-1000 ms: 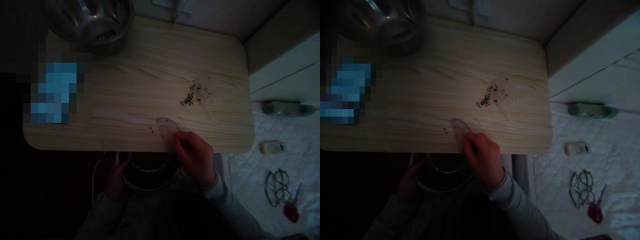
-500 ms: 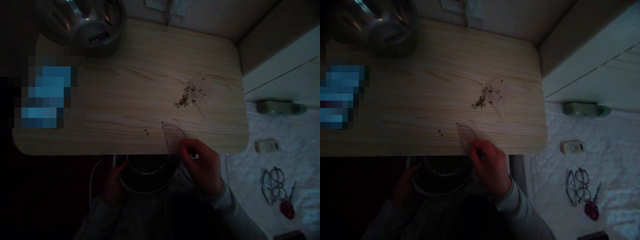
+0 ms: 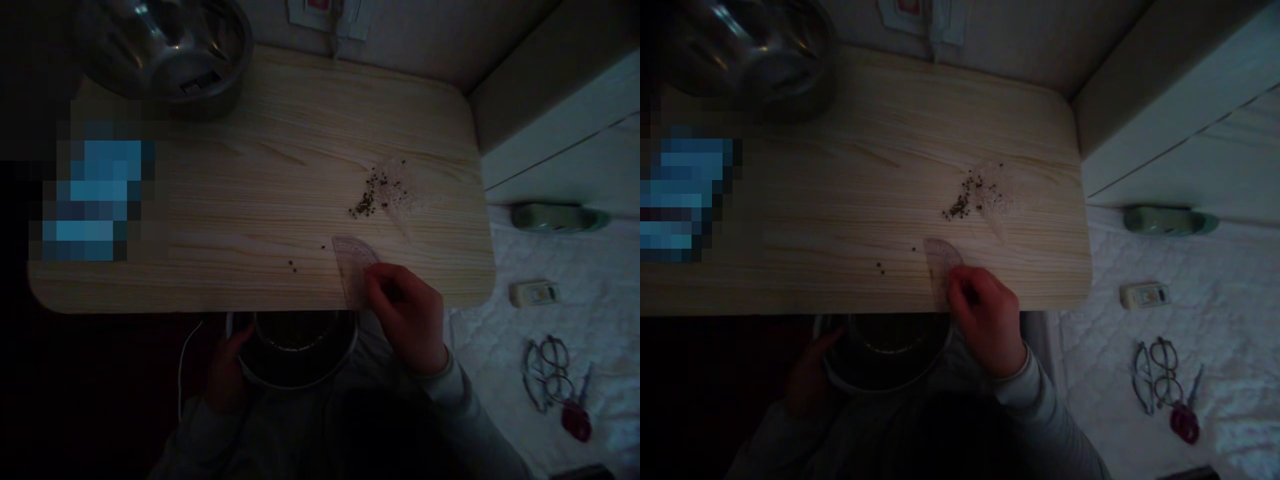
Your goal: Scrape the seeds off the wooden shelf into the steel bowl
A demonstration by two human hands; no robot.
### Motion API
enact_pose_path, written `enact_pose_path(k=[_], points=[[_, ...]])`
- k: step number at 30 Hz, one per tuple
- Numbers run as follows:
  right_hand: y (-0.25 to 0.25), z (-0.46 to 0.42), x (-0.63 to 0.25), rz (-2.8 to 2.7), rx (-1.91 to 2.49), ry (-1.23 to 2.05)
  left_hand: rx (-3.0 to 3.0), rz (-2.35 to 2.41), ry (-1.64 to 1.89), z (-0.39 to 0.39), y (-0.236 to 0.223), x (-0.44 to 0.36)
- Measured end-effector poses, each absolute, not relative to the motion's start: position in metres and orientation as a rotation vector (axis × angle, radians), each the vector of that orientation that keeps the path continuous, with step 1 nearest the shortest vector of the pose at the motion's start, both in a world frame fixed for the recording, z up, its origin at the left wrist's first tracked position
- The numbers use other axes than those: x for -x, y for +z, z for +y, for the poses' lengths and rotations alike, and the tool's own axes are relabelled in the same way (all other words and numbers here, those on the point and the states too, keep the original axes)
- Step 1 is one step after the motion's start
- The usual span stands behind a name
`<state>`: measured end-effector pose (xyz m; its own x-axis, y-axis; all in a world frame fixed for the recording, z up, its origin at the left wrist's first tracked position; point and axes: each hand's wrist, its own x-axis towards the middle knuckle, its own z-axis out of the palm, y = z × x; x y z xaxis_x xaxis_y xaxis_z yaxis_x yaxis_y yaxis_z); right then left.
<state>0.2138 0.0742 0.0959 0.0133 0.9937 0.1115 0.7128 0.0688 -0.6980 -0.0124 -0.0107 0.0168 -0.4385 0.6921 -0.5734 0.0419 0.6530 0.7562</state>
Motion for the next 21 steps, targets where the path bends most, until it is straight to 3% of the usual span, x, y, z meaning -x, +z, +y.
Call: enact_pose_path(k=[9, 21], points=[[0.092, 0.073, -0.23, -1.631, 1.795, 0.575, -0.692, 1.877, 0.825, -0.015, 0.013, 0.016], [0.097, 0.081, -0.222, -1.63, 1.659, 0.801, -0.607, 1.948, 0.849, 0.0, 0.032, 0.006]])
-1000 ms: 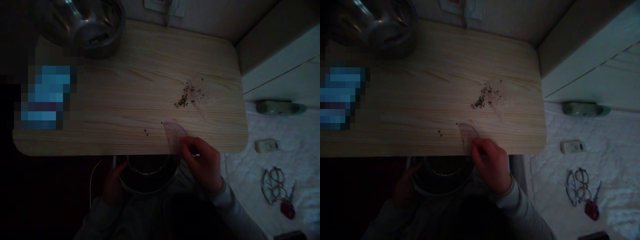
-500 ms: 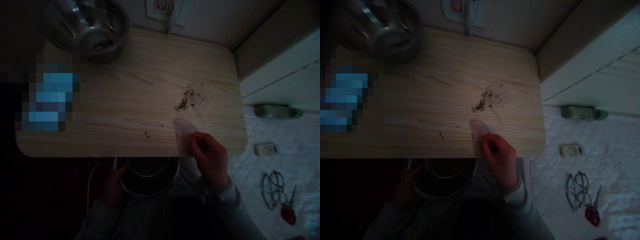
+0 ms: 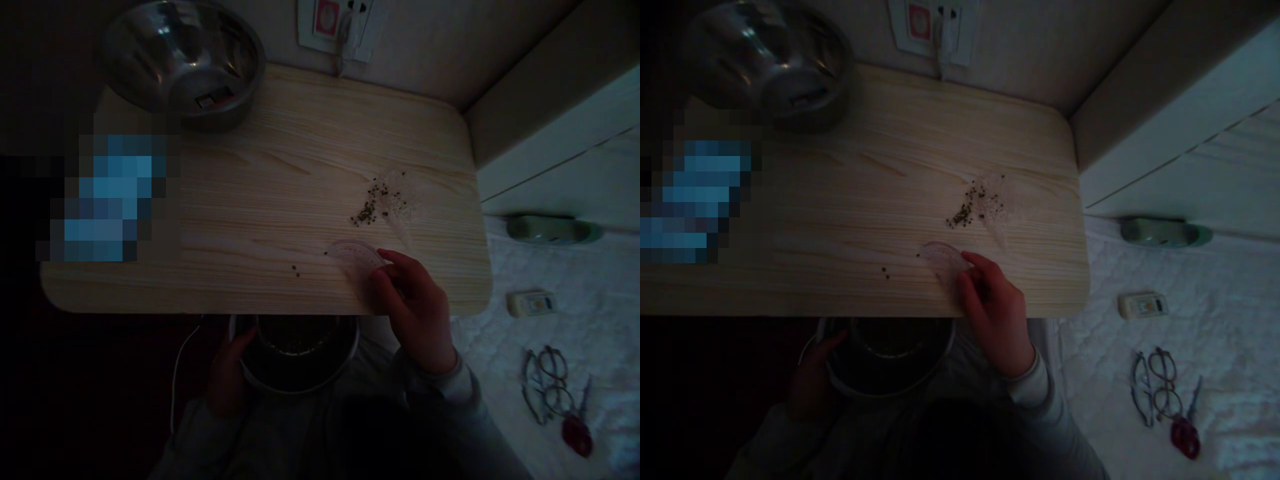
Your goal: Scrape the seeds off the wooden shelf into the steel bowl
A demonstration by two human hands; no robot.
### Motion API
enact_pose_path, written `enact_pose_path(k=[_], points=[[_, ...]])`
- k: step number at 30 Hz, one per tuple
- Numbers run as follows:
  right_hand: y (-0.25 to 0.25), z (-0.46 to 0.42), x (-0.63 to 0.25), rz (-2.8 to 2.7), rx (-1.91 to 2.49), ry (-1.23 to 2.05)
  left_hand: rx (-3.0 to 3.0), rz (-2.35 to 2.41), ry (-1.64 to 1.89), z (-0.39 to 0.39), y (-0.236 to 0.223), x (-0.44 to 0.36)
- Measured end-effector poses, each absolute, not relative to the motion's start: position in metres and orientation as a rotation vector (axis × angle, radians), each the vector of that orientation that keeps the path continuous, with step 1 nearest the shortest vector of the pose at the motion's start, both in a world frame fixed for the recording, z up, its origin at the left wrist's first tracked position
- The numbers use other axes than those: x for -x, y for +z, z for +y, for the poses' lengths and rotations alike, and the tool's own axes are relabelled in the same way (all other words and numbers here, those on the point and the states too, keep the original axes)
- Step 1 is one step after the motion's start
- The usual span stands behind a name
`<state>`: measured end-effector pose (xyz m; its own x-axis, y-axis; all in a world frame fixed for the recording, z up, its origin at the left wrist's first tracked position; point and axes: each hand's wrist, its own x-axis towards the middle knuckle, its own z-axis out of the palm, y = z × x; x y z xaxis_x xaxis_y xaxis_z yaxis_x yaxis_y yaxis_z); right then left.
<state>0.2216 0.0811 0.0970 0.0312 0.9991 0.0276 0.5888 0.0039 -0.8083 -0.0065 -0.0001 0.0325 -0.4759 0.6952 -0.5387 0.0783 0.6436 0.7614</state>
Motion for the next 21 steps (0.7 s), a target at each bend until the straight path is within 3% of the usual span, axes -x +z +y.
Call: enact_pose_path(k=[8, 21], points=[[0.098, 0.088, -0.219, -1.732, 1.633, 0.78, -0.677, 1.89, 0.872, -0.011, 0.014, 0.014], [0.098, 0.085, -0.205, -1.879, 1.563, 0.768, -0.687, 1.898, 0.857, -0.007, 0.023, 0.015]])
